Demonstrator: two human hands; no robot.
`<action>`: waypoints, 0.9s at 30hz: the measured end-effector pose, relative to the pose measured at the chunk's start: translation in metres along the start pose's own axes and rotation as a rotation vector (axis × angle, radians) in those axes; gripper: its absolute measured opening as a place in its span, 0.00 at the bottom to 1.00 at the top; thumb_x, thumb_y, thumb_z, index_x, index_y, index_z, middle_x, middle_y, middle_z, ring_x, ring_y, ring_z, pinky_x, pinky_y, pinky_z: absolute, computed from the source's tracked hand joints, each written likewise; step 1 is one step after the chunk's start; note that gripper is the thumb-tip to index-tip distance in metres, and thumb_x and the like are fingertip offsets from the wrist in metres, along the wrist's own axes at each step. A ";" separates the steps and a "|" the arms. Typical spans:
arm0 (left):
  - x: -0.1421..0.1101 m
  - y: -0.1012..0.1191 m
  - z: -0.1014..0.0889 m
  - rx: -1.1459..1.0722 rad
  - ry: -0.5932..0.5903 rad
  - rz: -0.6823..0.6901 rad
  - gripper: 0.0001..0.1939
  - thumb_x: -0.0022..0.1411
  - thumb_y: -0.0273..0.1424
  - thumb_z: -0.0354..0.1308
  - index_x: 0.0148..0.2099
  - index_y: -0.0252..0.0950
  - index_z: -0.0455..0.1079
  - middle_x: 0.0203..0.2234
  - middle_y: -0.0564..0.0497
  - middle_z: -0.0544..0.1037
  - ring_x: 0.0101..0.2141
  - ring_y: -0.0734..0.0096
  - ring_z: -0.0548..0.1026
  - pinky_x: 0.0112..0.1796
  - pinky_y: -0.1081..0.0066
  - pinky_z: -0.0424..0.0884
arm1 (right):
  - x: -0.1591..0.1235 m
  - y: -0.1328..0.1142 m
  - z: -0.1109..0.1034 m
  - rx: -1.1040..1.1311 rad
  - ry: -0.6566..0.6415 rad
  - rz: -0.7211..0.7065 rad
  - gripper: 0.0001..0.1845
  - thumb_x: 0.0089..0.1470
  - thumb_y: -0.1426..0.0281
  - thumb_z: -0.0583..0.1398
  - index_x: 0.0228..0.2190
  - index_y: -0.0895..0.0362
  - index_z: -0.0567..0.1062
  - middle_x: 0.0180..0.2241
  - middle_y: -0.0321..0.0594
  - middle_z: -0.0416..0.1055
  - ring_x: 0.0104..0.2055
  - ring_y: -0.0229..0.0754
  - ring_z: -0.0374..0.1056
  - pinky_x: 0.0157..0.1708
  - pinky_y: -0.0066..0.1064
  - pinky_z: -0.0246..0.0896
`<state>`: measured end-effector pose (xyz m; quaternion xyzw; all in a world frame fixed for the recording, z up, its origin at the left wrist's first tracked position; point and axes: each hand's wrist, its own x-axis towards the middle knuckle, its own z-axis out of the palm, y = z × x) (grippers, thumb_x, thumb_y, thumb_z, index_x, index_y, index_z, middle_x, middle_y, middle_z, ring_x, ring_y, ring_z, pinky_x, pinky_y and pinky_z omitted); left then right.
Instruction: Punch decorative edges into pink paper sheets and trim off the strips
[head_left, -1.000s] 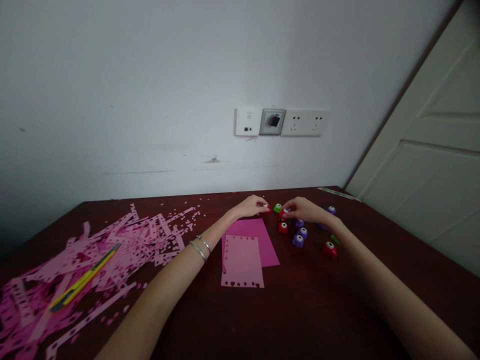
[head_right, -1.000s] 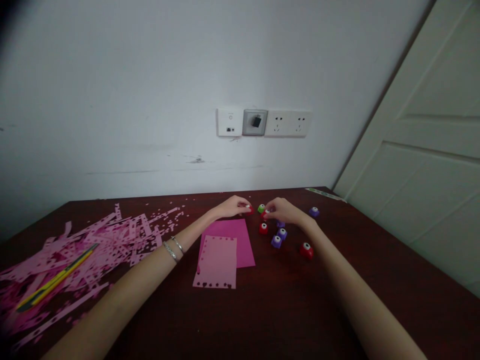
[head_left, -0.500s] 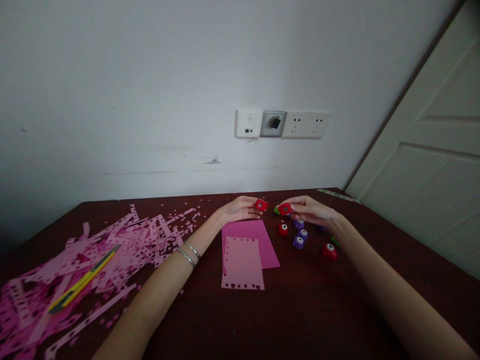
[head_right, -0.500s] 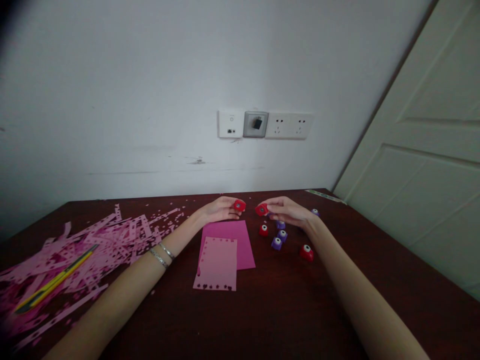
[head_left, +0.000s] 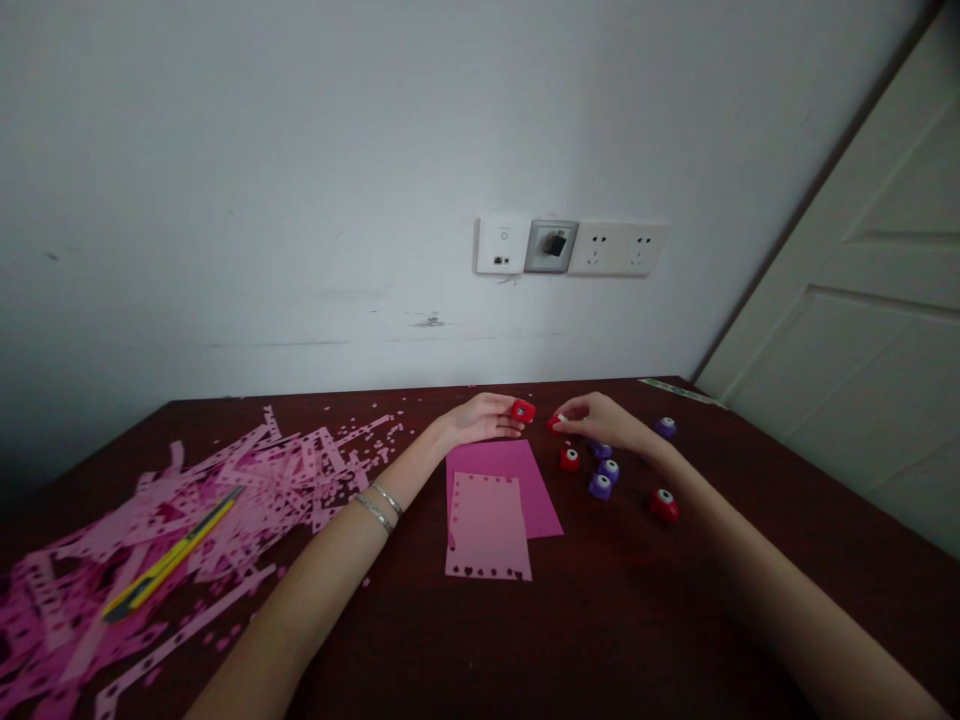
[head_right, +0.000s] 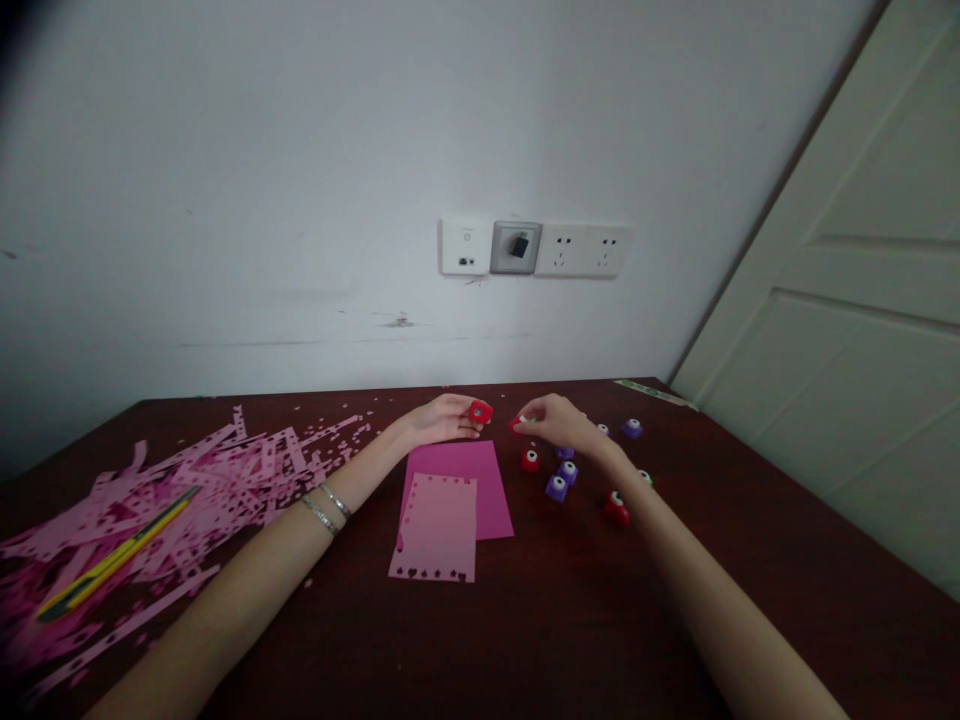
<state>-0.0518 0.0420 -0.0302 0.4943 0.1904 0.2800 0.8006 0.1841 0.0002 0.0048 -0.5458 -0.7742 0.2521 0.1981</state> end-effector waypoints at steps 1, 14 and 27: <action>0.001 -0.001 -0.001 -0.015 0.018 -0.007 0.09 0.53 0.26 0.58 0.38 0.29 0.72 0.30 0.44 0.76 0.31 0.70 0.73 0.39 0.67 0.65 | 0.002 -0.002 0.005 -0.120 0.024 -0.017 0.13 0.44 0.62 0.61 0.30 0.57 0.78 0.27 0.42 0.75 0.30 0.43 0.68 0.31 0.32 0.59; 0.006 -0.002 -0.008 -0.136 0.105 -0.032 0.08 0.55 0.29 0.58 0.35 0.28 0.71 0.27 0.44 0.77 0.29 0.70 0.74 0.39 0.68 0.65 | -0.002 -0.017 0.010 -0.259 0.255 -0.283 0.08 0.50 0.66 0.58 0.30 0.55 0.76 0.32 0.42 0.72 0.34 0.43 0.67 0.36 0.34 0.61; 0.002 -0.004 0.002 -0.038 0.021 -0.046 0.10 0.50 0.26 0.59 0.37 0.28 0.72 0.28 0.45 0.76 0.32 0.70 0.74 0.43 0.66 0.63 | -0.018 -0.059 0.018 -0.360 0.373 -0.508 0.06 0.51 0.72 0.56 0.30 0.56 0.74 0.36 0.44 0.65 0.41 0.45 0.62 0.39 0.37 0.63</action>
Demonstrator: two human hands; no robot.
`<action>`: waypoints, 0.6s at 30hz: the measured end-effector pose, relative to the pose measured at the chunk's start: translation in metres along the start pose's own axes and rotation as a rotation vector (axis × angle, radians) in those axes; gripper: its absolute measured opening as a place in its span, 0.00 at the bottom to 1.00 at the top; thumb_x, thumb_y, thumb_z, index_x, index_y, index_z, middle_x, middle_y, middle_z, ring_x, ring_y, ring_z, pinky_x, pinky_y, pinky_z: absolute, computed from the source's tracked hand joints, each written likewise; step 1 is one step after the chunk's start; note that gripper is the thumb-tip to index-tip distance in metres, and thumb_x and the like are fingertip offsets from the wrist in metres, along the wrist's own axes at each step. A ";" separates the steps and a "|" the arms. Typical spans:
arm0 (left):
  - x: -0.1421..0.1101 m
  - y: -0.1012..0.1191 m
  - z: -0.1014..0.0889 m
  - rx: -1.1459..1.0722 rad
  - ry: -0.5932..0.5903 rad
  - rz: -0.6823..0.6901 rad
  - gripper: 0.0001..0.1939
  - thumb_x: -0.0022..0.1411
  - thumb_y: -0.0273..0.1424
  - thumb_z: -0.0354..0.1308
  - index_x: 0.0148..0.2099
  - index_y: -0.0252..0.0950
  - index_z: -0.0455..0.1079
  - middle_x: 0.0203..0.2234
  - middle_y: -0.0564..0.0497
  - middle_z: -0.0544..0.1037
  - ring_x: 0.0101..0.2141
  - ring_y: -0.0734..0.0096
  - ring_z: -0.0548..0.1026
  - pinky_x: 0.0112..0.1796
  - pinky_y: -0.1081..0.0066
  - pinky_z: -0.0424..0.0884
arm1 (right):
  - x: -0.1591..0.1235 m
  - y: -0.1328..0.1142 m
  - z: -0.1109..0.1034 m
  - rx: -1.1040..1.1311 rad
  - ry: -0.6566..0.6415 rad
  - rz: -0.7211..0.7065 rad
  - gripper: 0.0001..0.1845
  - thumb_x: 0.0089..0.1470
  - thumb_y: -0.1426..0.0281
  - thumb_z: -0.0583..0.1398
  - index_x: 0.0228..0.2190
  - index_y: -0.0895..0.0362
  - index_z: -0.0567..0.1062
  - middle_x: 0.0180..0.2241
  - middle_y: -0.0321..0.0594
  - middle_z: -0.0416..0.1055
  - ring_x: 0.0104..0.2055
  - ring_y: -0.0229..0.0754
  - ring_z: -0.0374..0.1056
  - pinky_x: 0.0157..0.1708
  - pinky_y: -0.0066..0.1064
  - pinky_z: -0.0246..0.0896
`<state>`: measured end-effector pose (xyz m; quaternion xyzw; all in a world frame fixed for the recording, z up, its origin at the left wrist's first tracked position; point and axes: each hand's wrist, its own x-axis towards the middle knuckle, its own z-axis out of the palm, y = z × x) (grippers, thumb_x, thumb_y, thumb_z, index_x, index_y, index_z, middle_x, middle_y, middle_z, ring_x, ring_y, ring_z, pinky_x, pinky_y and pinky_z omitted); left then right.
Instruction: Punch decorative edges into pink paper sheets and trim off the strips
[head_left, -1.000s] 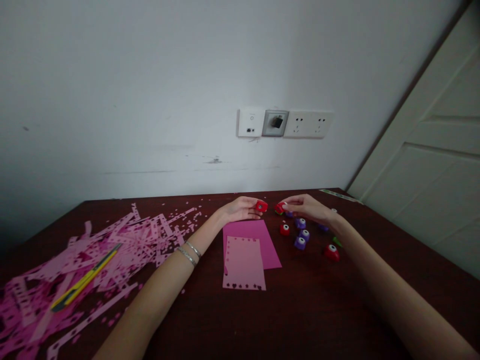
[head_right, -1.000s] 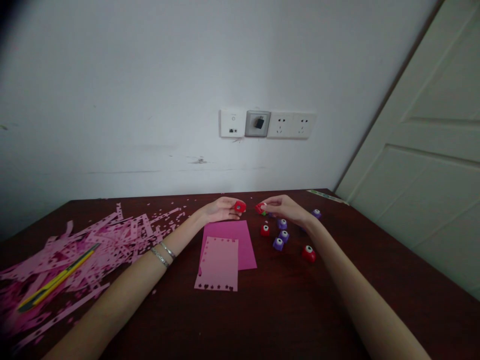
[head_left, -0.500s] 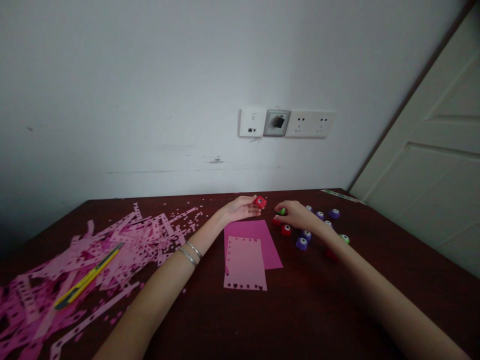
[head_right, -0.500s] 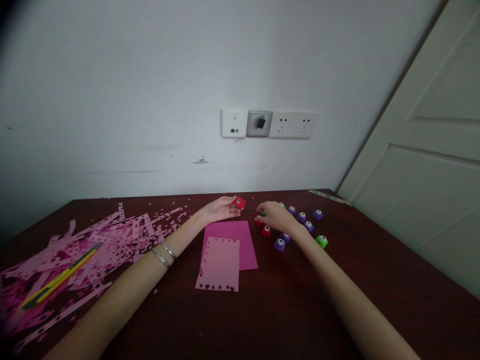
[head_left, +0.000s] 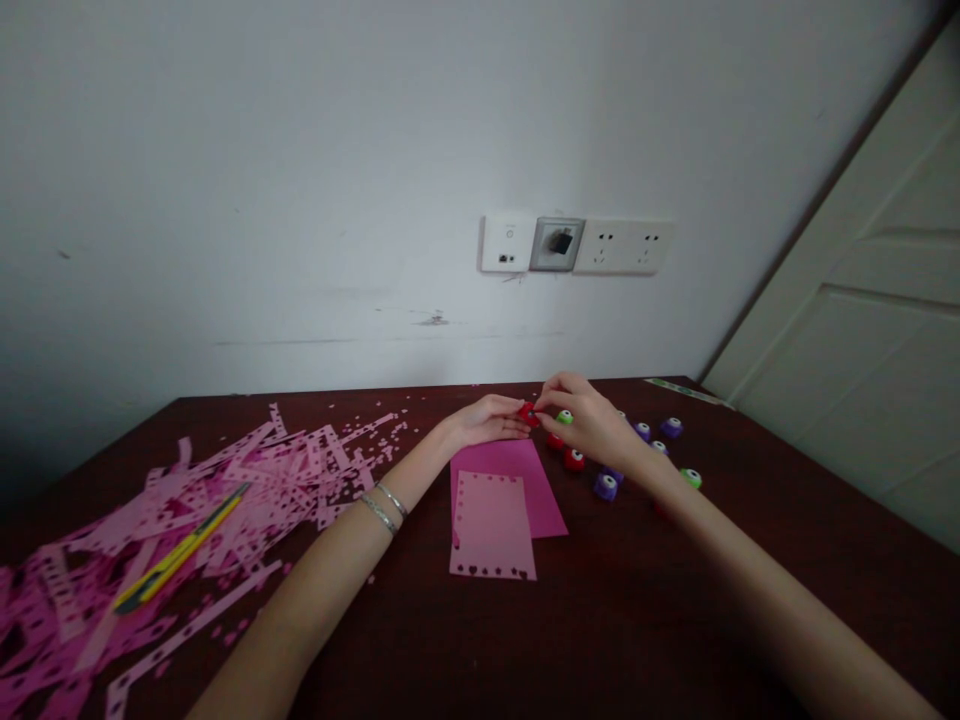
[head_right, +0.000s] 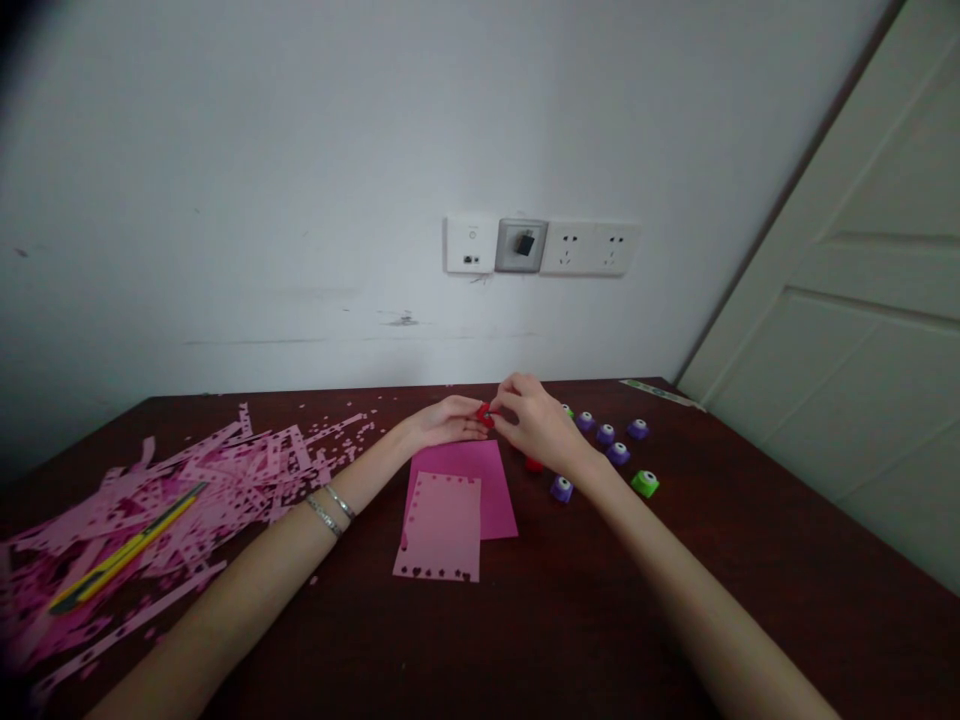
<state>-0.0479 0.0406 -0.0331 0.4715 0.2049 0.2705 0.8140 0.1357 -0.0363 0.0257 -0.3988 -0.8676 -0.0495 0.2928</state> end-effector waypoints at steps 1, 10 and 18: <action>0.000 0.000 0.000 0.000 0.001 -0.002 0.10 0.50 0.26 0.59 0.37 0.28 0.72 0.28 0.45 0.76 0.32 0.70 0.74 0.43 0.66 0.63 | 0.000 0.000 0.000 -0.003 -0.005 -0.012 0.06 0.51 0.72 0.56 0.30 0.56 0.74 0.36 0.44 0.65 0.41 0.45 0.62 0.39 0.37 0.63; 0.000 0.001 0.004 0.025 0.006 -0.014 0.08 0.52 0.26 0.57 0.36 0.28 0.72 0.28 0.45 0.75 0.32 0.71 0.72 0.43 0.67 0.63 | 0.001 -0.003 -0.001 -0.069 -0.035 -0.080 0.06 0.51 0.74 0.56 0.28 0.57 0.74 0.36 0.45 0.66 0.41 0.46 0.62 0.37 0.36 0.62; 0.002 -0.002 0.005 0.055 -0.004 0.011 0.07 0.51 0.25 0.57 0.34 0.29 0.72 0.28 0.46 0.75 0.31 0.71 0.73 0.43 0.66 0.62 | 0.002 -0.001 0.001 -0.087 -0.058 -0.123 0.07 0.53 0.75 0.56 0.25 0.58 0.72 0.34 0.45 0.66 0.40 0.45 0.61 0.39 0.35 0.61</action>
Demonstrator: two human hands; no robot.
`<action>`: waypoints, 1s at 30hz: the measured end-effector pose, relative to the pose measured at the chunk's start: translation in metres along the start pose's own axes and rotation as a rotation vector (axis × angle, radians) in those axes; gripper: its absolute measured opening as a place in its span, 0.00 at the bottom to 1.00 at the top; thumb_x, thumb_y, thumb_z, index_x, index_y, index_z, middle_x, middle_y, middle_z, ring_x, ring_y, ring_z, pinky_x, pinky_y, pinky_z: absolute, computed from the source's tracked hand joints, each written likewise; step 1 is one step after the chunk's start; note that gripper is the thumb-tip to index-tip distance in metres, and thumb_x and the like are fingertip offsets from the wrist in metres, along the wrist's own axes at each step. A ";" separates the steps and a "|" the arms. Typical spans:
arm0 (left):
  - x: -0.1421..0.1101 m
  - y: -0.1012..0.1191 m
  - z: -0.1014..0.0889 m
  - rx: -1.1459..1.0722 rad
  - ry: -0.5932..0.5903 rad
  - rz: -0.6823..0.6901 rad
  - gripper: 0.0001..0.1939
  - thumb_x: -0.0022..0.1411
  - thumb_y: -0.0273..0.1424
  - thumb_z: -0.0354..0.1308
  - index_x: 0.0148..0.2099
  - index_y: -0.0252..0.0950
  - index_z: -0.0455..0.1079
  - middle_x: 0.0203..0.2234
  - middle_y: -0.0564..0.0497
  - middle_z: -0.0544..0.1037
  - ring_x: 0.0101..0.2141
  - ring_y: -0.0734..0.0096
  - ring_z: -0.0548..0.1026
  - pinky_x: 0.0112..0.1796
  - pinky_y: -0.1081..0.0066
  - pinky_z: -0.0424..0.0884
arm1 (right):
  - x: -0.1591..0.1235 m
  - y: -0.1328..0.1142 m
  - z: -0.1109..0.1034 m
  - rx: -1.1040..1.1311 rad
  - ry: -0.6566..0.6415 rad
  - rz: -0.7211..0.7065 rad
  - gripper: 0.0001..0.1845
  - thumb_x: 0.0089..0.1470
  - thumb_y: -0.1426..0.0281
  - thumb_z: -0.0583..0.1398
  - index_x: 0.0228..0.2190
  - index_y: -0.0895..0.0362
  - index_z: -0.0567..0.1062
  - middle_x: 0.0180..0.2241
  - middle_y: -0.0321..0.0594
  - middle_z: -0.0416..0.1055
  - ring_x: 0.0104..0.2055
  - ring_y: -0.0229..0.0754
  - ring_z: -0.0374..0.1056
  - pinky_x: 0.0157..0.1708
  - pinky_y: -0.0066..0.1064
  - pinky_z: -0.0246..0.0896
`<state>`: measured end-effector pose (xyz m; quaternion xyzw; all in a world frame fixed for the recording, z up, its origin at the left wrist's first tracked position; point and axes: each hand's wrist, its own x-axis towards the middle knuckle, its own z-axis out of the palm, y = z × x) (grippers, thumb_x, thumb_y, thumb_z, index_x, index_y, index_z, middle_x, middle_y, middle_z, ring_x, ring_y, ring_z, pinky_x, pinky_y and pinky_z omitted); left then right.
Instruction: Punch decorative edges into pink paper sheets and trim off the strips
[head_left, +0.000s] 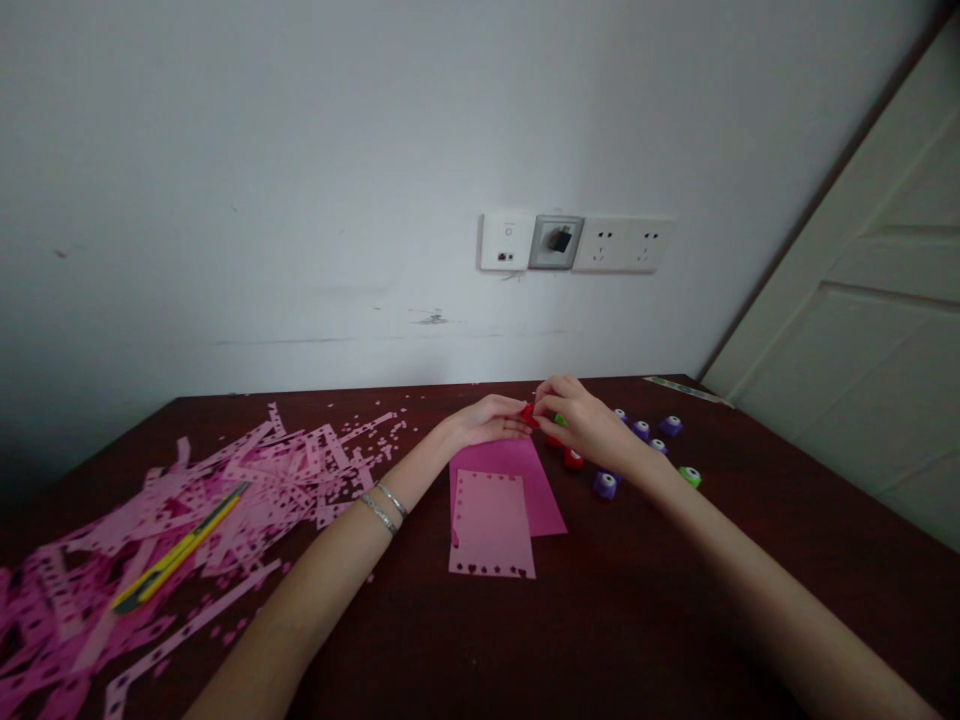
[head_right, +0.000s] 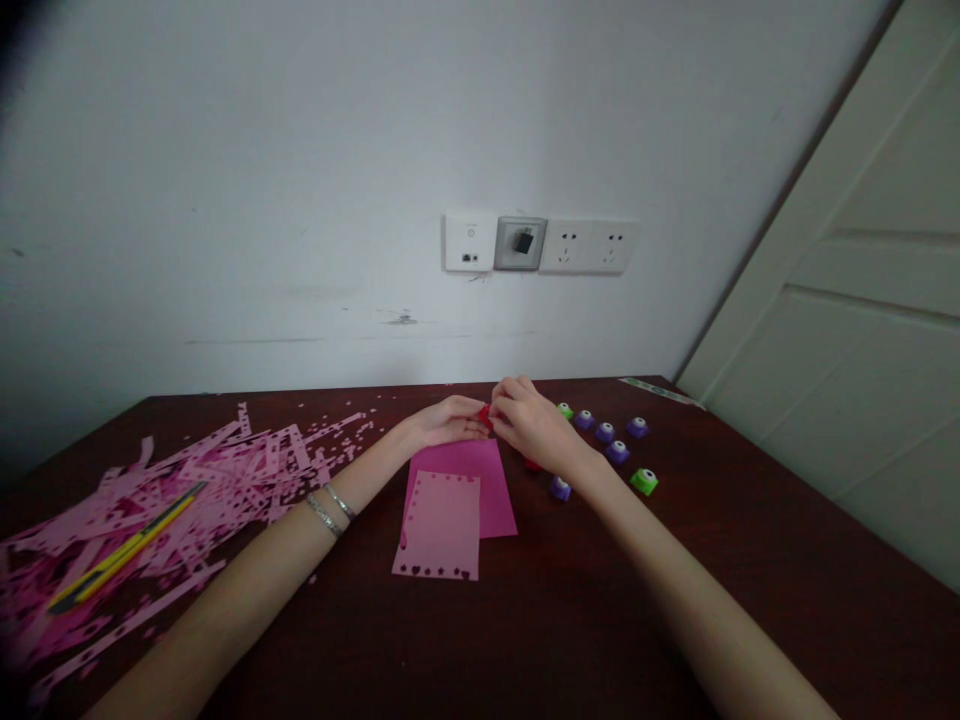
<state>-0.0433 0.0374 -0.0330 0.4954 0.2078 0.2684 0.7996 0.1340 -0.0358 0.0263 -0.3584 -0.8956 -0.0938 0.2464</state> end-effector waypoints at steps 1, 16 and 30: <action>0.000 0.000 0.000 0.005 0.000 0.002 0.07 0.51 0.26 0.57 0.34 0.29 0.72 0.28 0.46 0.75 0.31 0.71 0.72 0.44 0.66 0.62 | 0.000 0.000 0.000 -0.001 -0.003 -0.006 0.07 0.53 0.75 0.55 0.25 0.58 0.71 0.35 0.45 0.66 0.40 0.45 0.61 0.39 0.35 0.61; -0.001 -0.001 -0.005 0.021 -0.011 0.000 0.08 0.51 0.27 0.58 0.35 0.28 0.72 0.29 0.45 0.75 0.32 0.69 0.73 0.43 0.65 0.63 | -0.003 0.006 0.002 0.267 -0.028 0.052 0.05 0.52 0.75 0.55 0.26 0.57 0.68 0.35 0.42 0.64 0.40 0.42 0.61 0.41 0.35 0.60; 0.008 -0.002 -0.016 1.029 0.422 0.309 0.11 0.52 0.34 0.58 0.34 0.31 0.73 0.28 0.46 0.76 0.30 0.70 0.70 0.34 0.70 0.63 | -0.002 0.024 -0.004 0.835 -0.050 0.393 0.10 0.47 0.62 0.60 0.24 0.57 0.72 0.31 0.39 0.69 0.34 0.38 0.65 0.36 0.33 0.61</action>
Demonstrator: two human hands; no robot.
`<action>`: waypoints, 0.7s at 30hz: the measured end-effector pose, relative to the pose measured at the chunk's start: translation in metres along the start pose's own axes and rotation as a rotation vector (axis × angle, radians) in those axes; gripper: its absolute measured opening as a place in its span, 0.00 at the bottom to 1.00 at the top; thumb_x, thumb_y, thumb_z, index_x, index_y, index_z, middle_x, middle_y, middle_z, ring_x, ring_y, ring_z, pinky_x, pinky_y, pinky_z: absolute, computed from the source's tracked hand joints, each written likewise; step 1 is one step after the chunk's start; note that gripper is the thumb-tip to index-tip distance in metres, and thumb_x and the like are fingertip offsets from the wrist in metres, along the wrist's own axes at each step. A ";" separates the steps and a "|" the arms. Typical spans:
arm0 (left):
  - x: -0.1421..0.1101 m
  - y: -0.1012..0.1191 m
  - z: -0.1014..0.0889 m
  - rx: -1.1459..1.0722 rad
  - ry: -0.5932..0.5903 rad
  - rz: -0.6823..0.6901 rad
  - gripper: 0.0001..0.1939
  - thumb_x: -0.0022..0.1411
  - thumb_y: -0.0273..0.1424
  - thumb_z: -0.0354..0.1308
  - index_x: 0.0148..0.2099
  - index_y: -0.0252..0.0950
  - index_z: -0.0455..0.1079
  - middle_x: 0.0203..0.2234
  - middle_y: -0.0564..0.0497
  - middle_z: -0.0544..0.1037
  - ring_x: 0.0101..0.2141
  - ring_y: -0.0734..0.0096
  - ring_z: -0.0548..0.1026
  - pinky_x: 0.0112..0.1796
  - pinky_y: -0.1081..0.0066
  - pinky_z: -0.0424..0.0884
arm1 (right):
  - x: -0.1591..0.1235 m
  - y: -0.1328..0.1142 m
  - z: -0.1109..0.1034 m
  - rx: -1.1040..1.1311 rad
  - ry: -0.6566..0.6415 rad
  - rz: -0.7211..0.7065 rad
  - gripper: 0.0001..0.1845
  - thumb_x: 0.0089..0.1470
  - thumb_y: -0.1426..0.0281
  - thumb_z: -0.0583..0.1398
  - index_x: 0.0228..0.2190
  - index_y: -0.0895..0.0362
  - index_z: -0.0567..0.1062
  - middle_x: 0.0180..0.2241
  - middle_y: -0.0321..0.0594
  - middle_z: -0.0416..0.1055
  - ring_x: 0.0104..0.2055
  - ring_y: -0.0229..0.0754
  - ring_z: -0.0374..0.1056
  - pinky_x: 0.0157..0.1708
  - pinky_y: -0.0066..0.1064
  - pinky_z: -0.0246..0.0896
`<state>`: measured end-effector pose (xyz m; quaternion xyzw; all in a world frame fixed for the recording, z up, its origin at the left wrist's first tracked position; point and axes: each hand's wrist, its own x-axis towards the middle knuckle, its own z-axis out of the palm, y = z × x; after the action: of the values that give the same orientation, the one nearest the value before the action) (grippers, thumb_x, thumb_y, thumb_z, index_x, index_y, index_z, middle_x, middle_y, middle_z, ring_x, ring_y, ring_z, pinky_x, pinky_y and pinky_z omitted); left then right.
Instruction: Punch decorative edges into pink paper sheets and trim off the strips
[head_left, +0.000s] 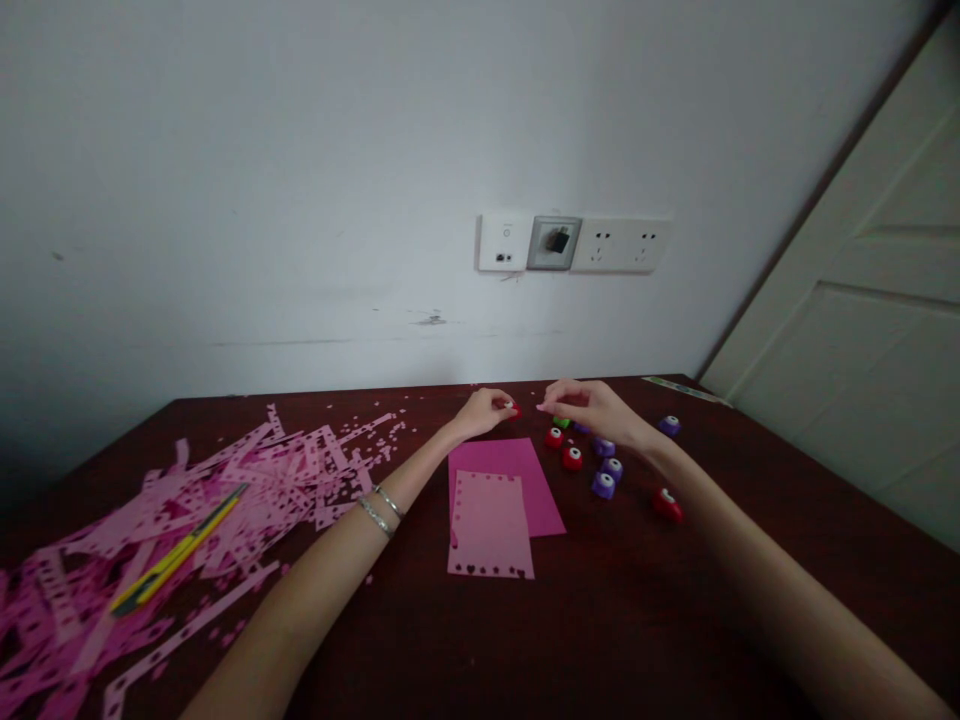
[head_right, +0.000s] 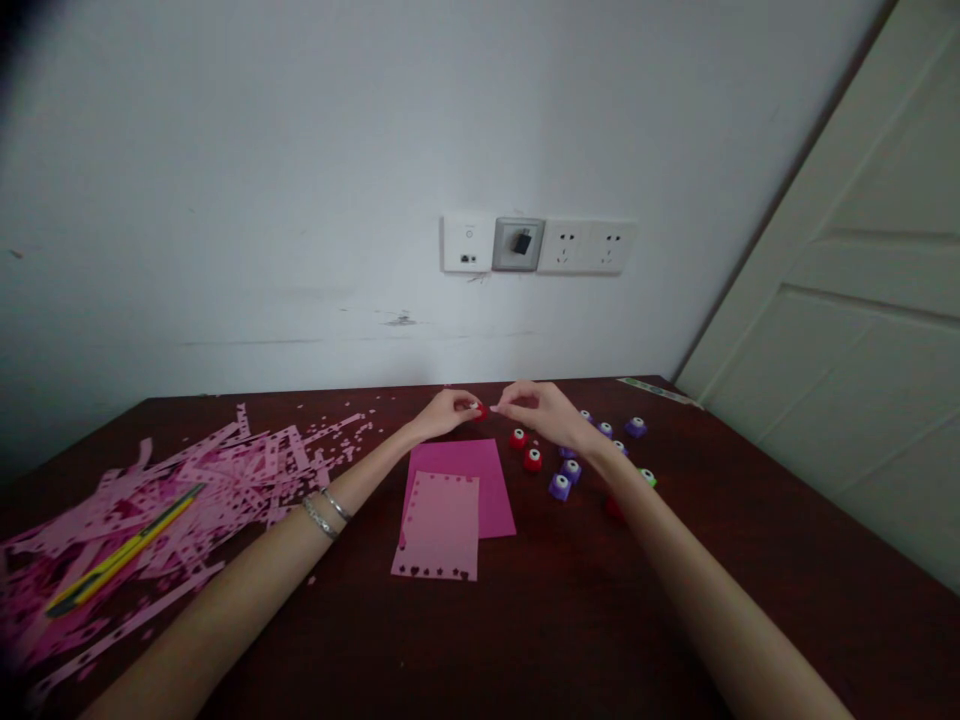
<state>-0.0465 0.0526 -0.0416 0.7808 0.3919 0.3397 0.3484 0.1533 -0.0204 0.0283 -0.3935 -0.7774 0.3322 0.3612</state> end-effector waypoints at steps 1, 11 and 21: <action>0.000 -0.003 0.001 0.076 0.005 0.017 0.11 0.52 0.33 0.58 0.35 0.31 0.73 0.28 0.47 0.76 0.29 0.69 0.70 0.34 0.70 0.63 | 0.000 0.000 0.000 0.013 -0.003 0.008 0.11 0.46 0.62 0.61 0.24 0.58 0.72 0.31 0.39 0.69 0.34 0.38 0.65 0.36 0.33 0.61; -0.005 -0.011 0.009 0.266 -0.051 0.133 0.12 0.49 0.28 0.56 0.38 0.35 0.73 0.31 0.47 0.74 0.31 0.67 0.70 0.35 0.70 0.63 | -0.001 -0.004 0.001 0.008 -0.077 0.057 0.11 0.45 0.62 0.61 0.26 0.57 0.73 0.32 0.39 0.71 0.34 0.39 0.66 0.35 0.33 0.62; -0.008 0.054 -0.032 -0.082 -0.410 0.037 0.13 0.53 0.34 0.55 0.37 0.33 0.74 0.28 0.46 0.76 0.29 0.71 0.71 0.29 0.71 0.63 | -0.007 -0.008 -0.005 -0.050 -0.227 0.212 0.09 0.48 0.64 0.59 0.28 0.57 0.75 0.25 0.39 0.72 0.25 0.36 0.64 0.25 0.29 0.60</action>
<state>-0.0558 0.0300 0.0167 0.8258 0.2840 0.1958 0.4461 0.1573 -0.0287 0.0355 -0.4422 -0.7753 0.3914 0.2240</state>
